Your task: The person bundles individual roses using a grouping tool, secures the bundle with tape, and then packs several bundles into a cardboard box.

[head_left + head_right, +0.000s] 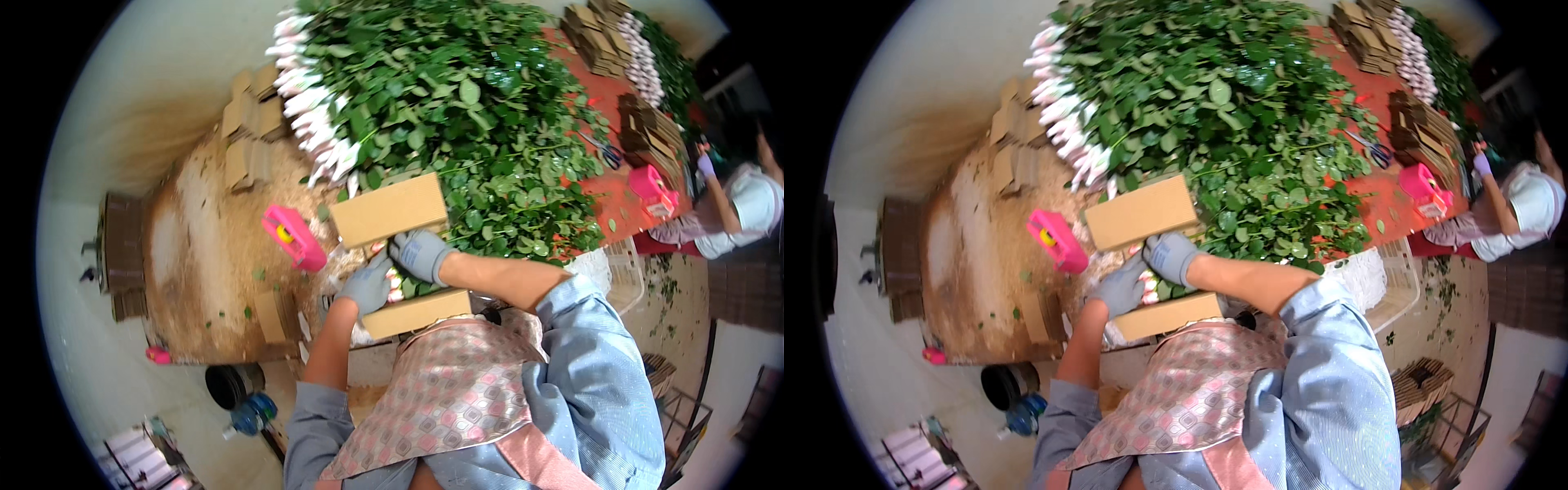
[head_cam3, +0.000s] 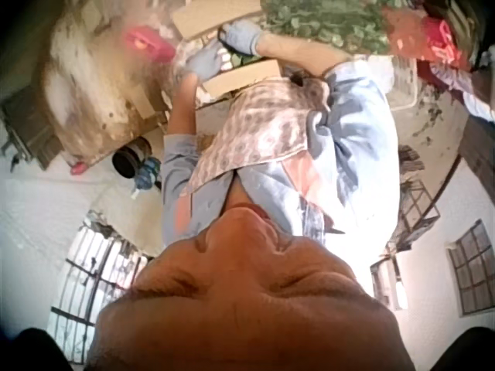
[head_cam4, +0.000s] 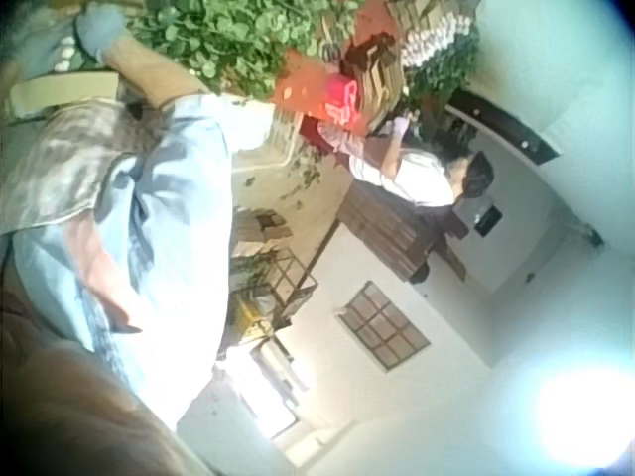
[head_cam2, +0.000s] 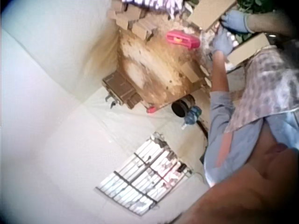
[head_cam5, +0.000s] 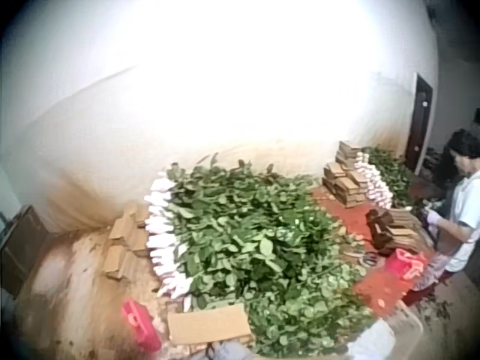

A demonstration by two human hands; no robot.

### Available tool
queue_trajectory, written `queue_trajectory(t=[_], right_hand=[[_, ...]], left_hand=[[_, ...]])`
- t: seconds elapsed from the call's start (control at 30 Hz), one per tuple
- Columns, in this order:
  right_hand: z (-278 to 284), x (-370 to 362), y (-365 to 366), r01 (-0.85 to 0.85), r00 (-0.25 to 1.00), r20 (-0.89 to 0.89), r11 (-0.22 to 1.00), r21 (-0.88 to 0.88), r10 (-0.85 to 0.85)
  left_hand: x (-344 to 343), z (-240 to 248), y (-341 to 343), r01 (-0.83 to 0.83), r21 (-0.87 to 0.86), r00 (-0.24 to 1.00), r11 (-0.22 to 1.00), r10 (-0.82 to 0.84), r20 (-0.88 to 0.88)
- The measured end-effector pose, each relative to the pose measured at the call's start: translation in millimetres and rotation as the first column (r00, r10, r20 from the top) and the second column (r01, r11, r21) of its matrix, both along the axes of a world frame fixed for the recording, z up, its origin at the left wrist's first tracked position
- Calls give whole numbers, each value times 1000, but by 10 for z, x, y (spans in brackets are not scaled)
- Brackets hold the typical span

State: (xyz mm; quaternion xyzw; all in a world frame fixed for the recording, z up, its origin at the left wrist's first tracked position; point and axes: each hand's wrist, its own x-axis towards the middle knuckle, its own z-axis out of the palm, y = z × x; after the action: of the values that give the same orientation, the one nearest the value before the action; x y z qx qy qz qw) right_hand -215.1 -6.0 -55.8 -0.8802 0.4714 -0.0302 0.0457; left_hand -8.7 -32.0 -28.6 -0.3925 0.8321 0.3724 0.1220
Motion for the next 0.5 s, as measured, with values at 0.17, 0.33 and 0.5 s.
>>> queue_trajectory(t=[0.17, 0.33, 0.5], right_hand=[[531, -633, 408, 303, 915, 269, 952, 29, -300], [558, -1430, 327, 634, 664, 478, 772, 45, -574], [-26, -1732, -525, 573, 753, 377, 819, 27, -539]], left_hand=[[-70, -63, 41, 35, -49, 991, 998, -29, 132], [-132, 19, 59, 66, -62, 984, 996, -55, 170], [-46, 56, 84, 95, -101, 979, 990, -74, 190]])
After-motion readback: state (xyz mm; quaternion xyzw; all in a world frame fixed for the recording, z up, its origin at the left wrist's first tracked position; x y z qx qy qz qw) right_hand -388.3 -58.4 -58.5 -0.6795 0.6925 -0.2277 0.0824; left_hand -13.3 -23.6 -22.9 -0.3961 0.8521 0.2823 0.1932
